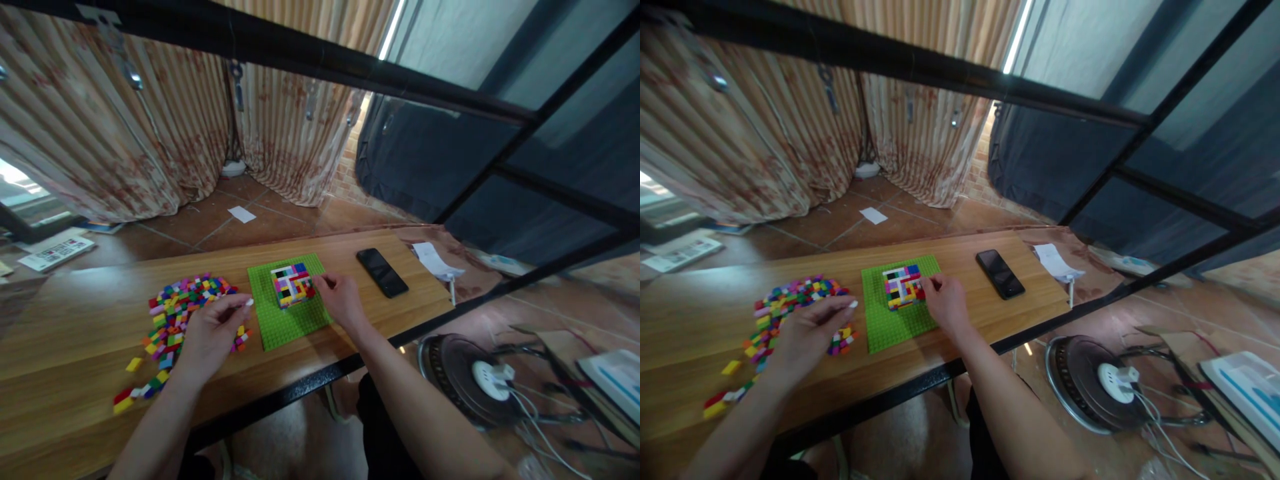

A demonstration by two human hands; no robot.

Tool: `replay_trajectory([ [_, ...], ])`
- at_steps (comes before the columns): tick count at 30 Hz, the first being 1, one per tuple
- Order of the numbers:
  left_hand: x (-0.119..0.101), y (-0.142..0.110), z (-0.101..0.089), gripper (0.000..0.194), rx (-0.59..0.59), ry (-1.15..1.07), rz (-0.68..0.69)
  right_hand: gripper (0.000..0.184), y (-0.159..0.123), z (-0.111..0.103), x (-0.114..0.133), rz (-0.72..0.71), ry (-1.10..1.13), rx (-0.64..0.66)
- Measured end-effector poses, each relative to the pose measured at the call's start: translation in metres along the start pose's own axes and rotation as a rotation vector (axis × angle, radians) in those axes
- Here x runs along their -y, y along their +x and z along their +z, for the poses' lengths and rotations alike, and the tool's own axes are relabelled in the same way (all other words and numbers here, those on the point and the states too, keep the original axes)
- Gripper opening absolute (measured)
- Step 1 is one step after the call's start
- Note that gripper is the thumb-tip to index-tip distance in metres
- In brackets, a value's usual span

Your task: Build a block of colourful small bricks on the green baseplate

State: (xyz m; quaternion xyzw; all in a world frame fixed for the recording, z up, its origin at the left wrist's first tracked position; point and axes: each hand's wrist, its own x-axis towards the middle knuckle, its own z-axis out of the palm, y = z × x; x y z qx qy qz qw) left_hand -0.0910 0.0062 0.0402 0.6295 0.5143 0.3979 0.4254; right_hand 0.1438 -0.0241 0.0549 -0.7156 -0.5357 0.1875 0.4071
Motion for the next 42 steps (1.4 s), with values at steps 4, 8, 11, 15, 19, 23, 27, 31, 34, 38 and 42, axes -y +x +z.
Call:
replay_trajectory([
  [4,-0.001,-0.003,0.009,0.036,0.03,-0.108,-0.023,0.019,-0.016,0.016,0.012,-0.233,0.183,0.117],
  [8,-0.005,-0.007,0.017,0.038,0.067,-0.121,-0.007,0.019,-0.029,0.029,0.024,-0.37,0.151,0.221],
  [11,-0.004,-0.01,0.021,0.037,0.067,-0.102,0.038,0.018,-0.032,0.034,0.029,-0.38,0.111,0.249],
  [15,-0.003,-0.013,0.025,0.037,0.049,-0.094,0.08,0.015,-0.033,0.035,0.032,-0.381,0.081,0.26],
  [19,-0.008,-0.017,0.028,0.037,0.021,-0.098,0.05,0.016,-0.035,0.036,0.032,-0.366,0.07,0.239],
  [23,-0.008,-0.019,0.031,0.035,-0.029,-0.094,0.033,0.019,-0.04,0.039,0.034,-0.366,0.047,0.204],
  [27,-0.007,-0.019,0.032,0.035,-0.061,-0.072,0.015,0.019,-0.042,0.04,0.035,-0.373,0.008,0.174],
  [31,-0.004,-0.018,0.033,0.034,-0.02,-0.067,0.009,0.017,-0.034,0.031,0.03,-0.357,0.075,0.084],
  [34,-0.001,-0.017,0.032,0.03,-0.009,-0.059,0.014,0.015,-0.019,0.014,0.019,-0.241,0.156,0.002],
  [38,0.0,-0.015,0.029,0.028,-0.039,-0.021,0.016,0.014,0.001,-0.008,0.004,-0.052,0.071,-0.003],
  [42,-0.001,-0.014,0.026,0.03,-0.042,0.041,0.039,0.015,0.006,-0.019,-0.004,0.004,-0.123,0.096],
])
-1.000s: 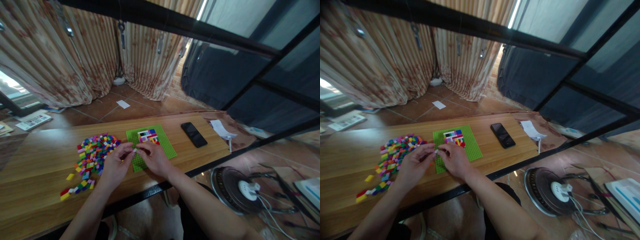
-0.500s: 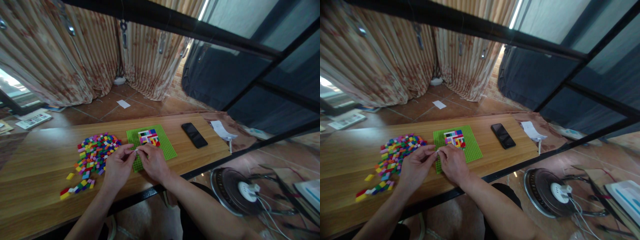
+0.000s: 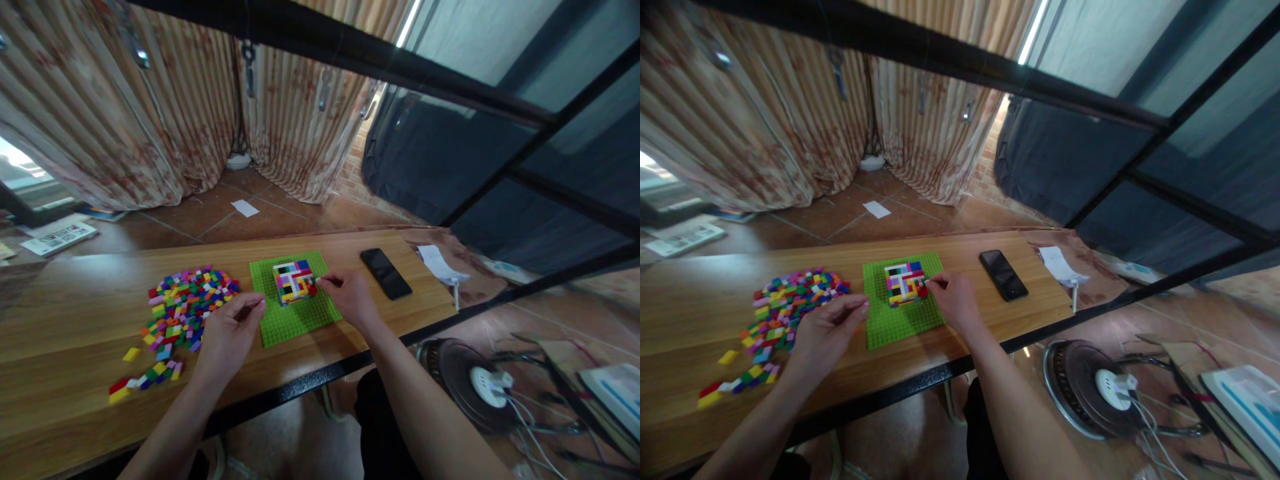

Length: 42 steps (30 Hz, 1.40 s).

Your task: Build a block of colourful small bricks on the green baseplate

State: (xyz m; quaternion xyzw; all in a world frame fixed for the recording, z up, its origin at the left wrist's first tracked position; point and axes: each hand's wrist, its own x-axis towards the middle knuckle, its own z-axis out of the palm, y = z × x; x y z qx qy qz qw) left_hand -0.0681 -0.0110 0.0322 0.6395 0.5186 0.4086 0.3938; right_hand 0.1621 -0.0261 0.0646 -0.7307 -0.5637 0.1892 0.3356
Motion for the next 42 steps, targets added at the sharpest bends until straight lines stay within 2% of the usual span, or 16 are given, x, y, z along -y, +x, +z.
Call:
replay_trajectory([
  [5,0.0,-0.001,0.0,0.029,0.01,0.034,0.037,0.016,-0.002,0.004,-0.002,0.028,-0.089,0.059],
  [13,-0.001,-0.001,0.0,0.028,0.035,0.061,0.038,0.016,0.001,0.013,0.001,0.083,-0.065,0.062],
  [22,-0.003,-0.002,-0.001,0.027,0.057,0.075,0.043,0.02,0.002,0.013,-0.001,0.019,-0.067,0.079],
  [26,-0.004,-0.002,-0.001,0.028,0.055,0.078,0.044,0.021,0.003,0.012,0.0,0.036,-0.071,0.098],
  [37,-0.001,-0.003,0.0,0.026,0.069,0.084,0.051,0.022,0.007,0.018,-0.006,0.112,0.052,0.081],
  [42,-0.005,-0.004,0.001,0.026,0.06,0.068,0.104,0.021,0.007,0.021,-0.006,0.123,0.046,0.059],
])
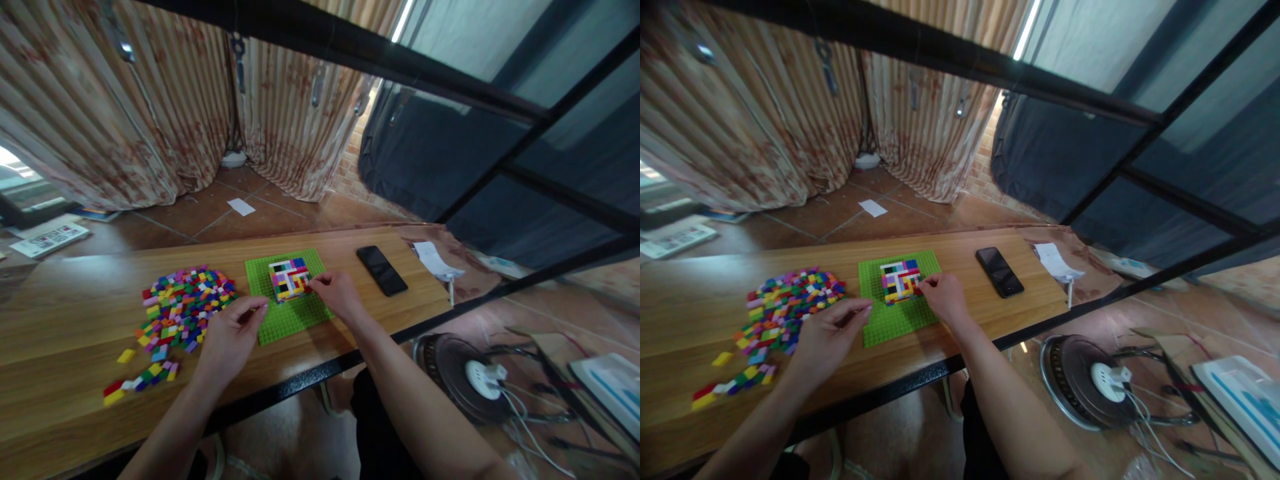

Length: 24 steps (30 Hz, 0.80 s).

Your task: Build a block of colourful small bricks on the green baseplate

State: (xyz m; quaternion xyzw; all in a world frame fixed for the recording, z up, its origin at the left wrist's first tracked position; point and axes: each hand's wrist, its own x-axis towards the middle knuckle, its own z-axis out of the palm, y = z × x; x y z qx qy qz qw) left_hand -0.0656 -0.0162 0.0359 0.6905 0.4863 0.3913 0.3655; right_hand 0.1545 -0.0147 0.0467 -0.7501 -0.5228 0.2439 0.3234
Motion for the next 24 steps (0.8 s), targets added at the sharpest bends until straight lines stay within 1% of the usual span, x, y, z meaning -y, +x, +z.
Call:
replay_trajectory([
  [4,-0.005,0.0,0.0,0.024,-0.006,-0.006,0.01,0.021,-0.002,-0.003,0.003,-0.025,-0.057,-0.004],
  [7,-0.002,0.001,0.001,0.023,-0.011,-0.041,-0.024,0.021,-0.007,-0.006,0.007,-0.05,-0.081,-0.08],
  [8,0.001,0.001,0.001,0.023,-0.008,-0.061,-0.042,0.021,-0.01,-0.006,0.009,-0.067,-0.059,-0.106],
  [10,0.006,0.002,0.003,0.026,-0.003,-0.113,-0.079,0.021,-0.017,-0.002,0.014,-0.135,0.034,-0.108],
  [11,0.008,0.002,0.004,0.028,0.0,-0.146,-0.098,0.021,-0.022,0.002,0.017,-0.194,0.1,-0.073],
  [13,0.009,0.003,0.006,0.033,0.016,-0.232,-0.136,0.019,-0.031,0.011,0.022,-0.334,0.203,0.041],
  [14,0.009,0.003,0.007,0.035,0.031,-0.28,-0.153,0.016,-0.035,0.016,0.025,-0.399,0.223,0.093],
  [16,0.006,0.003,0.008,0.04,0.065,-0.363,-0.175,0.016,-0.042,0.024,0.028,-0.468,0.233,0.167],
  [18,0.002,0.003,0.008,0.042,0.086,-0.414,-0.186,0.015,-0.044,0.028,0.029,-0.475,0.237,0.194],
  [21,-0.002,0.003,0.006,0.043,0.098,-0.454,-0.195,0.013,-0.044,0.028,0.03,-0.448,0.271,0.189],
  [24,-0.005,0.003,0.006,0.043,0.107,-0.471,-0.198,0.01,-0.045,0.026,0.031,-0.458,0.291,0.177],
])
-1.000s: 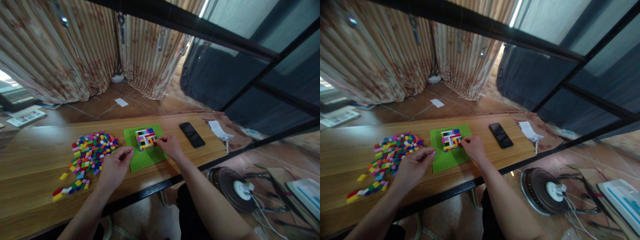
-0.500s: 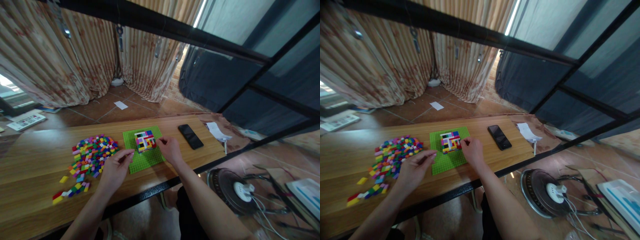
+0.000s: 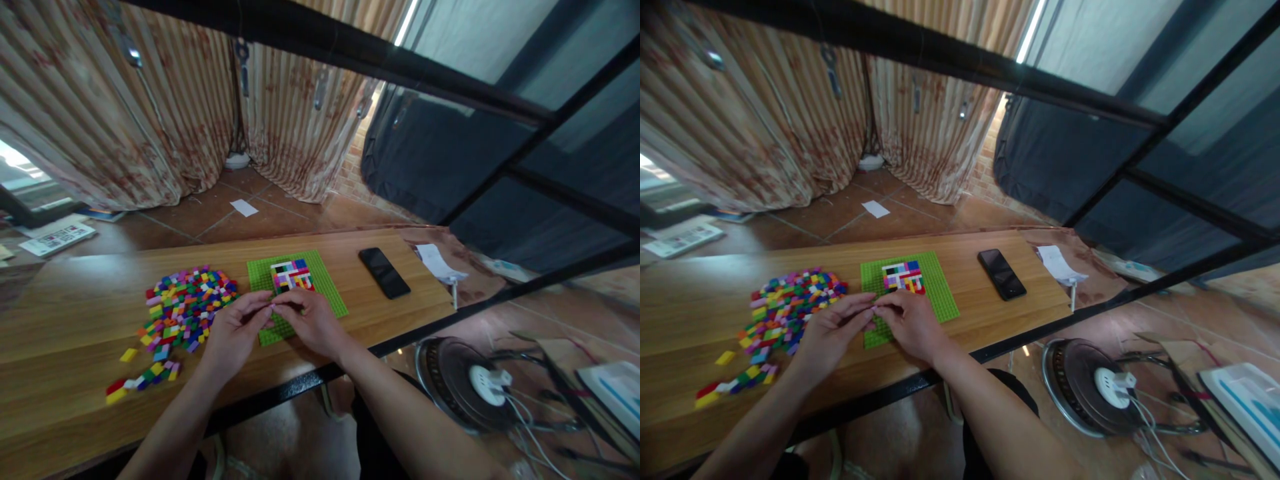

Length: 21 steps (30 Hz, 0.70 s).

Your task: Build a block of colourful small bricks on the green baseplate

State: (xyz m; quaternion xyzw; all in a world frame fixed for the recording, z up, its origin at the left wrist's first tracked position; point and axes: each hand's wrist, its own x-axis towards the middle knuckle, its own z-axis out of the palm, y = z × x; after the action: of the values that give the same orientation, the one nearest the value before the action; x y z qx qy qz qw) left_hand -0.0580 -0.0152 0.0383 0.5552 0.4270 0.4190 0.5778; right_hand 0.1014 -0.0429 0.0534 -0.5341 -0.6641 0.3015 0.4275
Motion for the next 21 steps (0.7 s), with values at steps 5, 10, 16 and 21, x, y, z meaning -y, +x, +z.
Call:
replay_trajectory([
  [5,-0.002,-0.001,0.001,0.046,0.001,-0.003,-0.029,0.012,0.003,-0.009,0.002,-0.035,-0.025,-0.032],
  [10,-0.003,0.0,-0.002,0.046,-0.019,0.054,-0.043,0.016,0.014,-0.042,-0.017,0.166,-0.087,-0.204],
  [16,0.0,0.0,-0.004,0.043,-0.034,0.038,-0.047,0.018,0.017,-0.065,-0.034,0.337,-0.325,-0.204],
  [21,0.001,0.0,-0.004,0.042,-0.02,0.05,-0.058,0.018,0.016,-0.059,-0.035,0.334,-0.364,-0.117],
])
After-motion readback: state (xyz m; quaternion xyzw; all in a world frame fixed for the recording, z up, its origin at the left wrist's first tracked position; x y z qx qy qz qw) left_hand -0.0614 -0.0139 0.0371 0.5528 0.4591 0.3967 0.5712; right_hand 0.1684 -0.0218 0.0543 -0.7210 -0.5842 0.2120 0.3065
